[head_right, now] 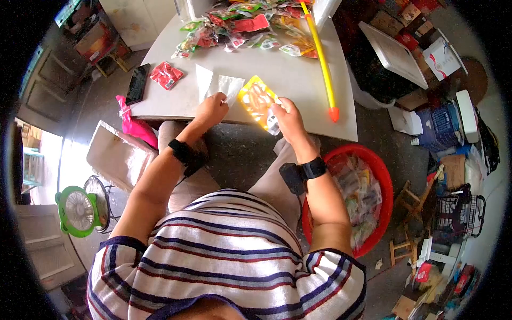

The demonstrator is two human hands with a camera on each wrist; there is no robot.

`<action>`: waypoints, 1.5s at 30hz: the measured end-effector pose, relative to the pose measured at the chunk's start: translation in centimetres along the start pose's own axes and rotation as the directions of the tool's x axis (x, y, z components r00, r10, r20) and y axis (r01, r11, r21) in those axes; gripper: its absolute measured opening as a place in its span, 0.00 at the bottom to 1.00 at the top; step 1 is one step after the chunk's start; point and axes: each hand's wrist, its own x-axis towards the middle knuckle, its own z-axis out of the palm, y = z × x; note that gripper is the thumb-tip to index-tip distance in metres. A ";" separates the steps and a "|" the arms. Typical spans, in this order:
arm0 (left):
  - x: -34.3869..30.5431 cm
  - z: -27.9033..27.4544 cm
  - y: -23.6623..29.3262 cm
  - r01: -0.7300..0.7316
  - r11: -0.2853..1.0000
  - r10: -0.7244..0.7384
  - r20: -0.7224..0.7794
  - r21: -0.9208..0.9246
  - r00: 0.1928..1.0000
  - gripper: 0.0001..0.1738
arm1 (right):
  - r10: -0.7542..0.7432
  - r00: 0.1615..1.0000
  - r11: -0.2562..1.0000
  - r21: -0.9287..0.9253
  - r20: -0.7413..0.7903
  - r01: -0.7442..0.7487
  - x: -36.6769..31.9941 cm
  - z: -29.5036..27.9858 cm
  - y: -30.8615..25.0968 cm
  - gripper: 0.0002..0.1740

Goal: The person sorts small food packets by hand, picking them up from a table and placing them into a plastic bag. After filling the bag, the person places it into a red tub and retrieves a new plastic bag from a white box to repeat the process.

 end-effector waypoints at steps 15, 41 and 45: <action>-3.1 -1.7 3.5 -0.200 0.976 0.197 -0.048 -0.080 0.979 0.14 | 0.152 0.918 0.845 0.433 0.366 -0.313 4.5 3.0 1.4 0.17; -1.7 1.1 0.9 -0.252 0.968 0.251 -0.061 -0.014 0.966 0.13 | 0.241 0.969 0.963 -0.134 0.050 -0.233 4.5 4.1 2.0 0.08; -1.9 0.9 0.9 -0.296 0.954 0.289 -0.110 -0.052 0.951 0.13 | 0.178 0.982 0.984 0.044 -0.071 -0.175 5.8 6.1 4.0 0.05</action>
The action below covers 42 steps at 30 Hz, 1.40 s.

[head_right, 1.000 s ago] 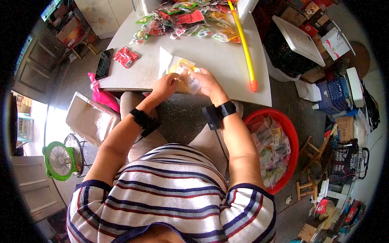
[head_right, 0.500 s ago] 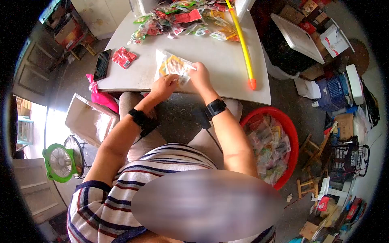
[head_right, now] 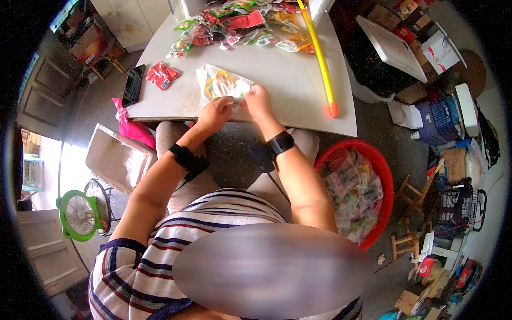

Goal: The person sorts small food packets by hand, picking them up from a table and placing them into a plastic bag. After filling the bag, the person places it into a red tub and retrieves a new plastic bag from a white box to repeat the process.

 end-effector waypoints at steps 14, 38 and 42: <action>0.2 2.0 -1.0 -0.009 0.983 0.026 -0.090 0.182 0.996 0.10 | -0.093 0.995 0.952 -0.290 0.044 0.102 4.8 -4.8 -2.1 0.10; 0.2 2.7 -1.4 -0.125 0.975 0.161 -0.198 0.185 0.967 0.03 | 0.062 0.993 0.919 -0.382 -0.099 -0.096 6.8 -12.7 -3.4 0.13; 0.0 2.1 -0.7 -0.111 0.984 0.138 -0.197 0.140 0.971 0.03 | -0.084 0.936 0.959 0.226 -0.343 0.169 3.7 -13.9 -0.9 0.15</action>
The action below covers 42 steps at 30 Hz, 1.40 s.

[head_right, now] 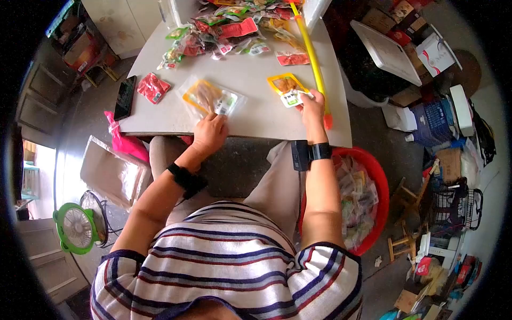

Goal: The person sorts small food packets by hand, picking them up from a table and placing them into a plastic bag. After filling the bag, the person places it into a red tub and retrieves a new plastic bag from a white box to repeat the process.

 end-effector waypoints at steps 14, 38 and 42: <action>0.0 -2.8 2.0 -0.064 0.996 0.065 0.000 0.063 0.998 0.26 | 0.036 0.935 0.900 0.396 0.352 -0.183 -9.6 3.5 -5.1 0.14; -0.1 -3.5 1.8 0.179 0.977 -0.160 0.153 -0.117 0.975 0.13 | 0.111 0.889 0.979 0.106 0.445 -0.175 -15.1 -1.1 -1.9 0.15; 0.3 -2.9 1.2 0.215 0.971 -0.237 0.290 0.106 0.927 0.14 | 0.180 0.920 0.915 0.284 0.348 -0.287 -14.4 -0.1 -0.6 0.17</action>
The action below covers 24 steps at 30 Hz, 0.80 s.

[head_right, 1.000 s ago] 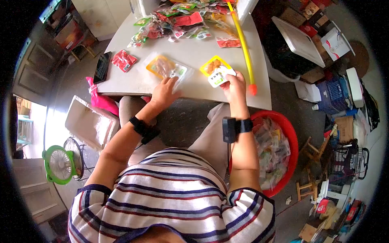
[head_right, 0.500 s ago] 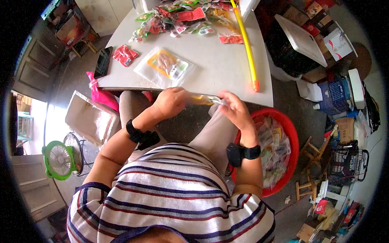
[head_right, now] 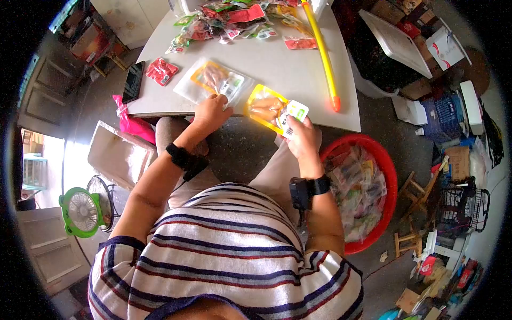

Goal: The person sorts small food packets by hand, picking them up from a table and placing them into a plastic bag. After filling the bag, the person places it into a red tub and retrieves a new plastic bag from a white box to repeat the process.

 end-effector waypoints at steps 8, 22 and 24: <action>0.9 1.1 -0.3 0.000 0.991 -0.004 -0.026 -0.132 1.000 0.11 | 0.117 0.989 0.992 0.061 -0.088 -0.112 1.8 1.8 1.3 0.16; 0.7 -0.3 1.4 -0.109 0.977 0.097 0.073 0.182 0.993 0.08 | -0.023 0.996 0.996 -0.084 -0.087 0.016 2.4 3.6 0.3 0.15; 0.8 0.5 0.8 -0.067 0.997 0.065 -0.050 -0.045 0.997 0.08 | -0.008 0.998 0.996 -0.089 -0.058 0.003 2.5 3.7 0.7 0.15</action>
